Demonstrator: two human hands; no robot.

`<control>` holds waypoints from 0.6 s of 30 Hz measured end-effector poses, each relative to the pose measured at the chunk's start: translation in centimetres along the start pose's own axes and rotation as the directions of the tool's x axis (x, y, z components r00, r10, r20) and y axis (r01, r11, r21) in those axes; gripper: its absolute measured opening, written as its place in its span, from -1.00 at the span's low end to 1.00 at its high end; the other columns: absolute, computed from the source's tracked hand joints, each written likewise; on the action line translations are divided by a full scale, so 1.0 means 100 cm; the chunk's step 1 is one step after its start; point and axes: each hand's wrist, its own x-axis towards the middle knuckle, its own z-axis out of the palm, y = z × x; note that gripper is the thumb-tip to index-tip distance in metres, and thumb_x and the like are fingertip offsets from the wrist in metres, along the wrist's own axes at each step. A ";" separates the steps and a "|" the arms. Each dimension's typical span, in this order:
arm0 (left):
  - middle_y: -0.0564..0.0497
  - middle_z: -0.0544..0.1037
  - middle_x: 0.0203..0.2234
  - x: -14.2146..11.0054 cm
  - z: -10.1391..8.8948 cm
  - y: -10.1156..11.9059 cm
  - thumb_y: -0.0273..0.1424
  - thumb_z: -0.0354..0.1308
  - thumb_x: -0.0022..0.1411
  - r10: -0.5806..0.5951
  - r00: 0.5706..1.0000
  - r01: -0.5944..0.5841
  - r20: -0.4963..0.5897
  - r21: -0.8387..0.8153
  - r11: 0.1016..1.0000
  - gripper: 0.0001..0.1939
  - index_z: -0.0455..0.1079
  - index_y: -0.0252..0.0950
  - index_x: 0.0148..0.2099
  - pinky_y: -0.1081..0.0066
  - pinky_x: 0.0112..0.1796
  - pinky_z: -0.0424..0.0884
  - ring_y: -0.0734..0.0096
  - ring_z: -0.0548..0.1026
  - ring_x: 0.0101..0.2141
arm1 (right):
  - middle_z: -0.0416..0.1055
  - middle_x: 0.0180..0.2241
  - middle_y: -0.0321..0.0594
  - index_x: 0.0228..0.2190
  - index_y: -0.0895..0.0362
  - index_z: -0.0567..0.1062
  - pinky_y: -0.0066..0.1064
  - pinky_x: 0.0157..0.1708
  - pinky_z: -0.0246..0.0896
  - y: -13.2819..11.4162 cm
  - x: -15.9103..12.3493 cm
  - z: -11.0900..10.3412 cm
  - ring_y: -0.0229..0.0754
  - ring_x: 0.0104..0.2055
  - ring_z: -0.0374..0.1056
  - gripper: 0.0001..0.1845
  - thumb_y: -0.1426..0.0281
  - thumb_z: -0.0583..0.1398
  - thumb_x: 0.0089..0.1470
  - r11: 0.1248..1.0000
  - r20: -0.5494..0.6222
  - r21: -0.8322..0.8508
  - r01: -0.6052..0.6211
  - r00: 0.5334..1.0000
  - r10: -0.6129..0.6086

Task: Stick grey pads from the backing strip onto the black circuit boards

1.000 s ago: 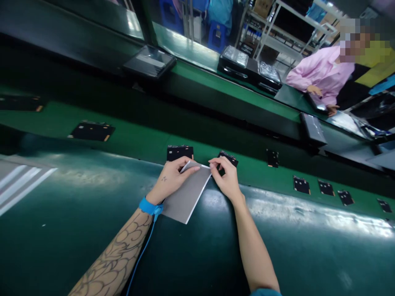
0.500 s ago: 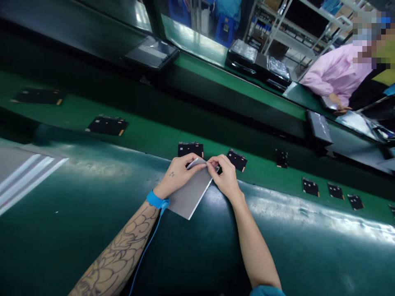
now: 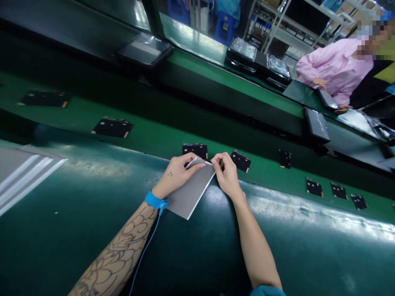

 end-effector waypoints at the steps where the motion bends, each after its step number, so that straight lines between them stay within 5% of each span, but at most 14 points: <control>1: 0.05 0.73 -0.30 0.000 -0.001 0.001 -0.26 0.31 0.45 -0.007 1.000 0.007 -0.002 0.002 1.000 -0.85 0.63 -0.22 -0.12 0.38 -0.24 0.42 0.30 0.62 -0.31 | 0.41 -0.26 -0.23 -0.20 0.03 0.47 -0.24 -0.19 0.28 0.002 0.001 -0.005 -0.12 -0.24 0.33 -0.78 0.19 0.16 0.50 1.000 -0.017 0.000 -0.018 1.000 0.018; 6: 0.03 0.73 -0.27 -0.001 -0.004 0.008 -0.22 0.28 0.45 -0.035 0.999 0.035 0.001 0.009 0.999 -0.81 0.63 -0.20 -0.14 0.34 -0.20 0.43 0.25 0.63 -0.28 | 0.44 -0.19 -0.20 -0.14 0.02 0.49 -0.27 -0.26 0.29 0.030 0.005 -0.067 -0.14 -0.25 0.35 -0.70 0.05 0.23 0.43 0.983 -0.042 -0.019 -0.183 0.982 0.182; 11: 0.02 0.72 -0.29 -0.001 -0.005 0.008 -0.16 0.27 0.44 -0.045 0.999 0.044 0.012 0.037 0.998 -0.77 0.61 -0.19 -0.16 0.32 -0.24 0.43 0.24 0.60 -0.31 | 0.44 -0.06 -0.06 -0.18 0.05 0.53 -0.21 -0.18 0.36 0.073 -0.006 -0.134 0.00 -0.06 0.42 -0.53 -0.11 0.25 0.32 0.944 -0.132 -0.189 -0.271 0.959 0.249; 18: -0.01 0.73 -0.26 -0.002 -0.006 0.006 -0.11 0.24 0.46 -0.060 0.998 0.057 0.025 0.091 0.994 -0.73 0.61 -0.19 -0.13 0.32 -0.25 0.43 0.21 0.62 -0.27 | 0.45 -0.13 -0.08 -0.22 0.05 0.55 -0.03 0.11 0.37 0.098 -0.006 -0.149 0.02 -0.08 0.42 -0.68 0.06 0.23 0.35 0.943 0.051 -0.276 -0.186 0.977 0.208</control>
